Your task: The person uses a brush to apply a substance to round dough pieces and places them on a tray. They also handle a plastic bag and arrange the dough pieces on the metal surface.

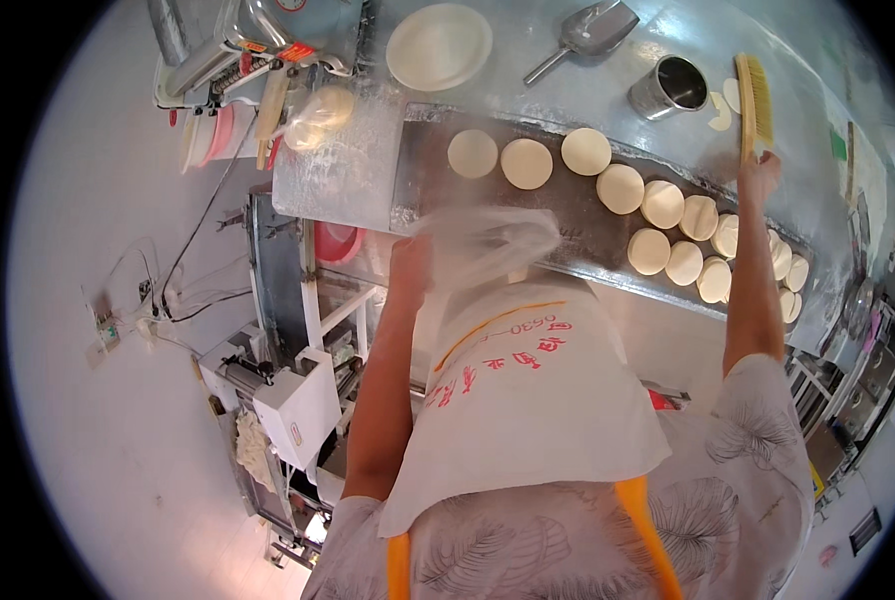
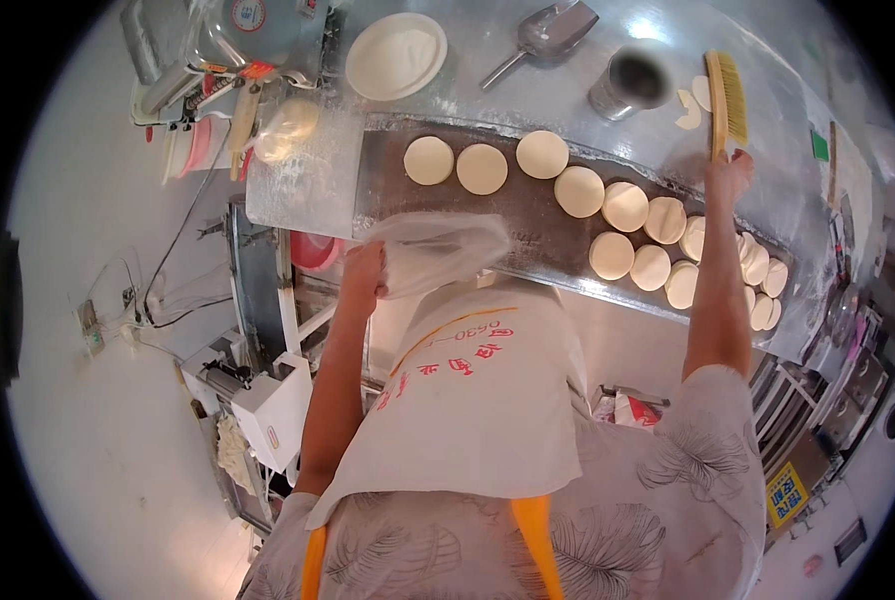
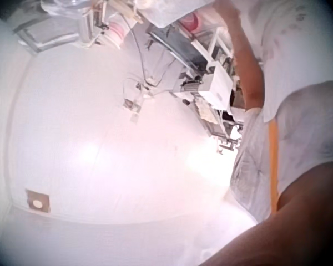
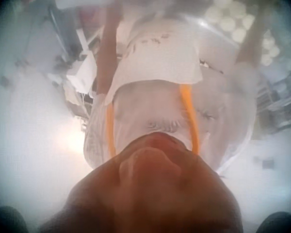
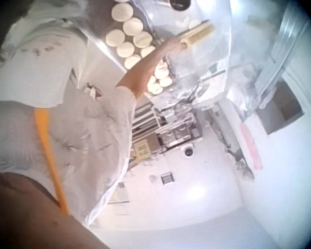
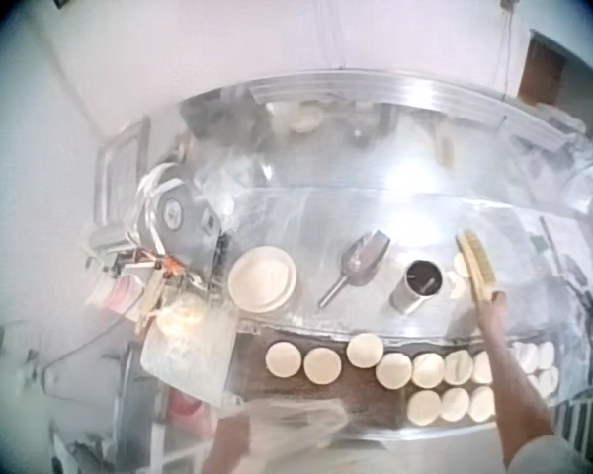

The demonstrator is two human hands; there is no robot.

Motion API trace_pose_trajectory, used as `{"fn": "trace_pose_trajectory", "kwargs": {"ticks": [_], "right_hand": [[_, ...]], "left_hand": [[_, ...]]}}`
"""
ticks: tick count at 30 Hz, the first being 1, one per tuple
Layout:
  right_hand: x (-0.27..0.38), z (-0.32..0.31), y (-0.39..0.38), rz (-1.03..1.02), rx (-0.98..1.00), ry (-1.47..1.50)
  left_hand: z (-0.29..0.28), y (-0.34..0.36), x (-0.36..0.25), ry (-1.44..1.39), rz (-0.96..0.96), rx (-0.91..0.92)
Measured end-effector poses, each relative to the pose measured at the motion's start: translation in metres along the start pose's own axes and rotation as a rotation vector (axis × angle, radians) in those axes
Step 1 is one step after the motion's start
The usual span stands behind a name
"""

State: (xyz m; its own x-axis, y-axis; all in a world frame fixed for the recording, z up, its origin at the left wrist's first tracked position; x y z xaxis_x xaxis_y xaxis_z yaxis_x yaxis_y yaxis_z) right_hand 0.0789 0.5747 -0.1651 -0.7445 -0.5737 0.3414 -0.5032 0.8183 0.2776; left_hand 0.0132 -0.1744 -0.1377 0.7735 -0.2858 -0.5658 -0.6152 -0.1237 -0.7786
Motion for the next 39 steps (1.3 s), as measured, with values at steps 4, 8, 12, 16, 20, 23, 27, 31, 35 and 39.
{"fn": "trace_pose_trajectory", "kwargs": {"ticks": [4, 8, 12, 16, 20, 23, 27, 31, 35, 39], "right_hand": [[0.169, -0.109, -0.108, -0.125, 0.289, 0.699], [0.315, -0.14, -0.297, -0.728, 1.044, 0.899], [0.351, -0.077, -0.386, -1.002, 0.898, 0.632], [0.359, -0.036, -0.411, -0.905, 1.101, 0.289], [0.354, -0.027, -0.413, -0.906, 1.027, 0.066], [0.359, -0.028, -0.416, -0.869, 1.092, -0.055], [0.379, -0.043, -0.413, -0.89, 0.965, -0.113], [0.397, -0.046, -0.411, -0.961, 0.826, -0.044], [0.405, -0.036, -0.413, -1.006, 0.698, -0.063], [0.404, -0.024, -0.422, -0.962, 0.763, -0.106]], "left_hand": [[0.017, 0.015, 0.012, 0.109, 0.097, -0.001], [0.037, 0.033, 0.0, 0.25, 0.213, 0.098], [0.044, 0.045, -0.01, 0.279, 0.366, 0.178], [0.027, 0.072, 0.003, 0.354, 0.45, 0.13], [0.025, 0.047, -0.037, 0.625, 0.737, -0.102], [0.015, 0.035, -0.056, 0.63, 0.783, -0.256], [-0.002, 0.05, -0.055, 0.593, 0.585, -0.367], [-0.017, 0.049, -0.057, 0.566, 0.552, -0.39], [-0.026, 0.007, -0.086, 0.68, 0.793, -0.566], [0.009, -0.012, -0.068, 0.78, 1.321, -0.25]]}}
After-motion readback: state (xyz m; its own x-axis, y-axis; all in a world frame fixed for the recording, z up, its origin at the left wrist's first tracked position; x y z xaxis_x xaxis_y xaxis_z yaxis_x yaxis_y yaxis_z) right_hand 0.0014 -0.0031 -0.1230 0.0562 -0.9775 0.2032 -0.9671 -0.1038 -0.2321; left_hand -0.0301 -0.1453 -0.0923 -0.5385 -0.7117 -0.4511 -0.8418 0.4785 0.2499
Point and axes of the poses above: each hand's wrist, its own y-axis towards the middle knuckle, its own z-axis out of the palm, x = y × z, the point moved 8 cm from there along y, towards the middle knuckle, and after that the axes turned 2 degrees about x, right-handed, at the moved point
